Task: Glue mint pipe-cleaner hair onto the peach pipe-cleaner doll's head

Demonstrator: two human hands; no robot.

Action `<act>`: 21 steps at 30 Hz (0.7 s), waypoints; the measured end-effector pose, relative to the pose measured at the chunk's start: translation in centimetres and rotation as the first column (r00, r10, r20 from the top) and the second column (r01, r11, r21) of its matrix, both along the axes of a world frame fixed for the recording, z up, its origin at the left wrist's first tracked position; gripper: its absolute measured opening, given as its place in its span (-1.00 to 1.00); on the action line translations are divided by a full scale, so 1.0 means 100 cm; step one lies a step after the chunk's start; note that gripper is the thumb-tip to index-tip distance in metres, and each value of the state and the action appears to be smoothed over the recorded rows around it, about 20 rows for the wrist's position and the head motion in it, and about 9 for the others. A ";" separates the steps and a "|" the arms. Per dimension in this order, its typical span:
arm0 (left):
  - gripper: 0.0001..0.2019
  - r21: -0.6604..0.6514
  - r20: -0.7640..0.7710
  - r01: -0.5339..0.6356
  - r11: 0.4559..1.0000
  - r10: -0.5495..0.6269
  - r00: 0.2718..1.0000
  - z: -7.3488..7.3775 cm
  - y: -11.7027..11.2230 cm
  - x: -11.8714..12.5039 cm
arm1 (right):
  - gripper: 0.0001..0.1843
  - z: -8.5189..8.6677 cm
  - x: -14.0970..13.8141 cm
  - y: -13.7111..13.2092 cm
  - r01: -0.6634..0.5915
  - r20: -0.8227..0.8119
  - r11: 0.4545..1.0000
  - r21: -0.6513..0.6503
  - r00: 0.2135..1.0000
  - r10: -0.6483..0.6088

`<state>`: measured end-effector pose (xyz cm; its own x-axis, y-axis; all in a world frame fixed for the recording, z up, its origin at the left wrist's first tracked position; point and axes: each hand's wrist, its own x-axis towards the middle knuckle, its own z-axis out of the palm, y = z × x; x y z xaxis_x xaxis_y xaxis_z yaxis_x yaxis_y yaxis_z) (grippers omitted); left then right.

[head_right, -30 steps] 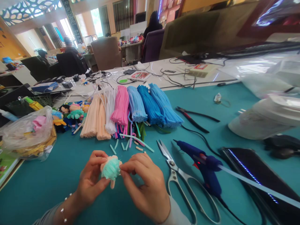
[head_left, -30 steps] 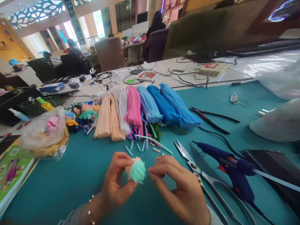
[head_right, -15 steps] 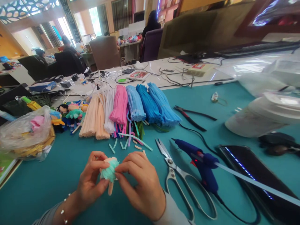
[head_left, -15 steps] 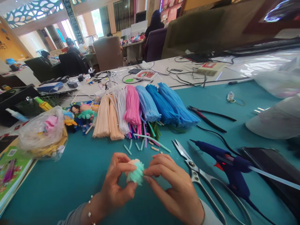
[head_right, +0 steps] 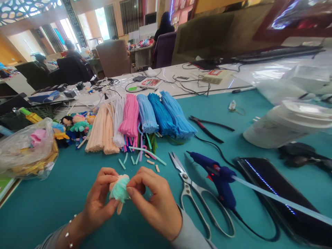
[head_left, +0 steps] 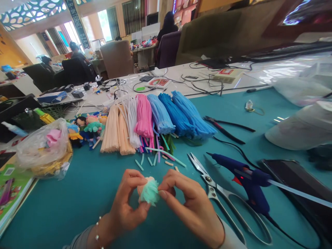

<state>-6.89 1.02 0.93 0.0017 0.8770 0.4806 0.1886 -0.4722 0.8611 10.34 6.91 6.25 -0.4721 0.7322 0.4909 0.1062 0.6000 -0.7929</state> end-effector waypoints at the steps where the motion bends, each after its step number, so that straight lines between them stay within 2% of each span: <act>1: -0.61 0.001 -0.010 0.000 1.000 0.000 1.000 0.000 0.000 0.000 | -0.81 0.000 0.000 0.000 0.000 0.000 1.000 -0.005 1.000 0.000; 9: -0.70 0.009 -0.009 -0.020 1.000 0.021 1.000 -0.001 0.000 0.000 | -0.81 0.003 -0.001 -0.001 -0.004 0.010 1.000 -0.007 1.000 0.004; 14: -0.78 -0.087 0.110 -0.064 0.994 0.073 0.991 -0.001 0.001 0.001 | -0.87 -0.001 0.001 0.001 0.019 0.000 1.000 0.010 1.000 -0.019; 18: -0.80 -0.180 0.263 -0.060 0.982 0.107 0.959 -0.001 0.006 0.000 | -0.91 -0.005 0.005 0.003 0.118 -0.113 0.990 0.071 0.988 -0.110; 21: -0.78 -0.267 0.377 -0.050 0.962 0.152 0.914 -0.001 0.010 -0.003 | -0.86 -0.012 0.016 -0.004 0.238 -0.221 0.958 0.161 0.954 -0.200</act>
